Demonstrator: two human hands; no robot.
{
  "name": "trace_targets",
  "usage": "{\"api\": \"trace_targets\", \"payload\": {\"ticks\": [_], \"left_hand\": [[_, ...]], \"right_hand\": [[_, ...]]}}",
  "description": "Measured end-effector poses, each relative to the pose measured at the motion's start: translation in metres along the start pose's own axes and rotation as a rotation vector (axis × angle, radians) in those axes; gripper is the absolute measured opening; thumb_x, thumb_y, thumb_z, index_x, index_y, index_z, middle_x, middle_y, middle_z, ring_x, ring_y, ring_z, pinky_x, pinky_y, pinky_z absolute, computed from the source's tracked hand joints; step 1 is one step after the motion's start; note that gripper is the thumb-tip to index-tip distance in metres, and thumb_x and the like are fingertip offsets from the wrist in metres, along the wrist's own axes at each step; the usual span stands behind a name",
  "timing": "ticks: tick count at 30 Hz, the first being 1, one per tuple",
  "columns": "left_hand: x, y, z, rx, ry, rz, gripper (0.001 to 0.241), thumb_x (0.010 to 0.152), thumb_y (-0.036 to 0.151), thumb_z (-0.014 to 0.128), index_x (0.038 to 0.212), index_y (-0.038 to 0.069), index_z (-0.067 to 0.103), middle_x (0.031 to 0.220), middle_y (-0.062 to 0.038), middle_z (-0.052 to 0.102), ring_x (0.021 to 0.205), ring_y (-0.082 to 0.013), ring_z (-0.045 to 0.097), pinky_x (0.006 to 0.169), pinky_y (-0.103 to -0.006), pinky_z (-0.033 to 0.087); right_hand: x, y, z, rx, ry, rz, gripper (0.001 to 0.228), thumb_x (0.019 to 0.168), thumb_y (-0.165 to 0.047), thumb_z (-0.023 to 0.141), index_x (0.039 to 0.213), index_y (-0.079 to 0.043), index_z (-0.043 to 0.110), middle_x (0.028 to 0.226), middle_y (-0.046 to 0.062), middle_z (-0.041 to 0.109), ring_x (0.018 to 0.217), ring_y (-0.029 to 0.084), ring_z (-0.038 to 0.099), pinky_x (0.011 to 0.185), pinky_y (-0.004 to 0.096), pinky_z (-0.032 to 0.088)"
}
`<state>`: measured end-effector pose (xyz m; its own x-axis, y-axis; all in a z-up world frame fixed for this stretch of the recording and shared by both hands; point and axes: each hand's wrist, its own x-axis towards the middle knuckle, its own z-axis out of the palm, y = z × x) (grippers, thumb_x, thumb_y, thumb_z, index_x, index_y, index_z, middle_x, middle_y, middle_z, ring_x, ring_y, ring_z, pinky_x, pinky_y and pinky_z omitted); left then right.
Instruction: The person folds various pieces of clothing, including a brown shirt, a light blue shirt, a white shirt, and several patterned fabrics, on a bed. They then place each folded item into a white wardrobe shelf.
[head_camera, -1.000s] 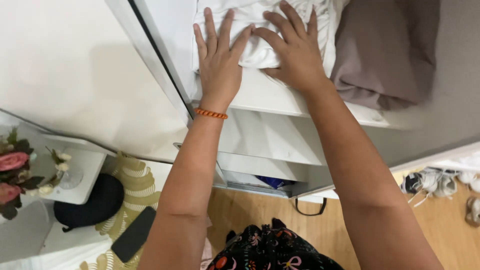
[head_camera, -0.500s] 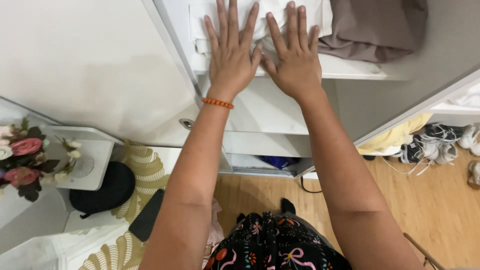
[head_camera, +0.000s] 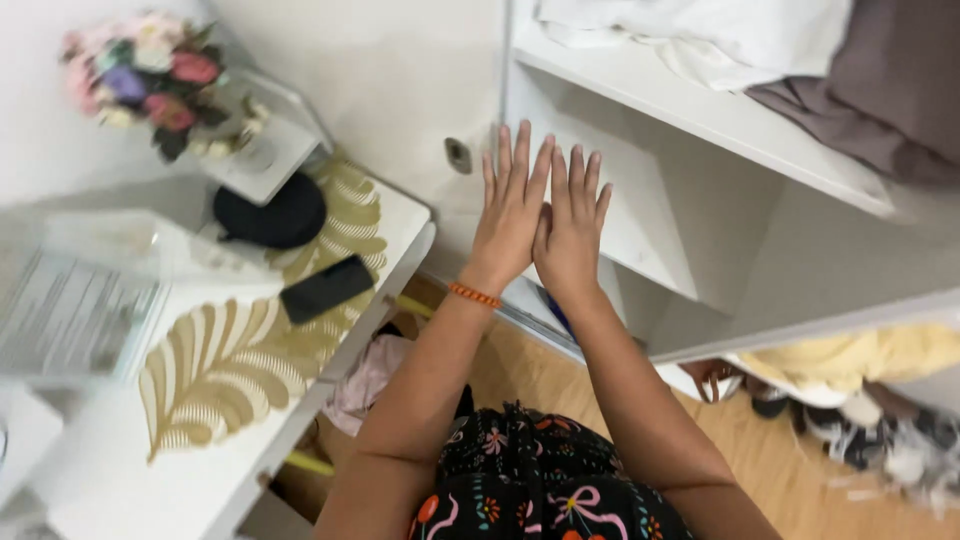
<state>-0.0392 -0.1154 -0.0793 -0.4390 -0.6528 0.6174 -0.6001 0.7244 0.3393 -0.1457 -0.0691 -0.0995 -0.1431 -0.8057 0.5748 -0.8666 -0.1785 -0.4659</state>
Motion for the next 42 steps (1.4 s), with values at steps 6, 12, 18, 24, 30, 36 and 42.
{"api": "trace_targets", "payload": {"ticks": [6,12,18,24,30,36,42], "left_hand": [[-0.081,0.023,0.005,0.182,0.047,-0.217,0.082,0.094,0.002,0.062,0.165,0.009,0.022,0.172,-0.021,0.004,0.161,-0.043,0.002,0.13,-0.0636,0.009],[-0.198,0.049,0.006,0.472,-0.085,-0.6,0.081,0.091,0.003,0.06,0.164,0.008,0.024,0.17,-0.026,0.005,0.158,-0.0466,0.002,0.128,-0.0629,0.01],[-0.326,0.061,-0.022,0.781,-0.194,-1.031,0.079,0.094,0.015,0.059,0.164,0.008,0.022,0.168,-0.031,0.004,0.155,-0.0504,0.0,0.123,-0.0656,0.006],[-0.424,0.089,-0.076,0.817,-0.268,-1.477,0.077,0.097,0.024,0.054,0.164,0.007,0.02,0.167,-0.033,0.002,0.153,-0.0528,-0.002,0.12,-0.0678,0.001],[-0.532,0.134,-0.148,0.928,-0.129,-1.705,0.075,0.098,0.028,0.052,0.165,0.009,0.021,0.168,-0.031,0.004,0.154,-0.052,-0.002,0.123,-0.0657,0.002],[-0.618,0.197,-0.224,1.009,-0.057,-1.894,0.075,0.1,0.029,0.051,0.166,0.01,0.02,0.167,-0.034,0.003,0.154,-0.0538,-0.002,0.122,-0.0665,0.001],[-0.663,0.222,-0.259,1.02,-0.045,-2.005,0.077,0.099,0.031,0.05,0.166,0.011,0.018,0.168,-0.033,0.002,0.154,-0.0527,-0.002,0.121,-0.0666,-0.002]], "right_hand": [[-0.049,-0.005,-0.005,0.027,-0.207,-0.159,0.079,0.098,-0.005,0.061,0.167,-0.009,0.024,0.173,0.024,0.016,0.161,0.044,0.006,0.125,0.068,0.006],[-0.123,-0.021,0.023,0.086,-0.596,-0.252,0.092,0.088,-0.02,0.071,0.163,-0.013,0.019,0.167,0.029,0.008,0.155,0.049,0.0,0.118,0.072,0.003],[-0.207,-0.092,0.044,0.133,-0.904,-0.501,0.087,0.092,-0.021,0.066,0.164,-0.019,0.017,0.166,0.029,0.005,0.154,0.05,-0.002,0.117,0.073,0.001],[-0.288,-0.169,0.061,0.143,-1.1,-0.836,0.088,0.091,-0.016,0.062,0.166,-0.02,0.015,0.168,0.03,0.002,0.155,0.049,-0.007,0.116,0.074,-0.002],[-0.387,-0.271,0.04,0.253,-1.168,-1.086,0.088,0.094,-0.013,0.063,0.165,-0.02,0.013,0.168,0.03,0.001,0.155,0.048,-0.007,0.114,0.075,0.0],[-0.472,-0.366,-0.004,0.231,-1.196,-1.35,0.095,0.09,-0.008,0.065,0.167,-0.019,0.012,0.169,0.03,0.001,0.157,0.047,-0.005,0.119,0.071,0.0],[-0.525,-0.403,-0.009,0.323,-1.207,-1.414,0.092,0.088,-0.012,0.067,0.164,-0.019,0.014,0.167,0.03,0.002,0.155,0.049,-0.005,0.117,0.074,0.0]]}}
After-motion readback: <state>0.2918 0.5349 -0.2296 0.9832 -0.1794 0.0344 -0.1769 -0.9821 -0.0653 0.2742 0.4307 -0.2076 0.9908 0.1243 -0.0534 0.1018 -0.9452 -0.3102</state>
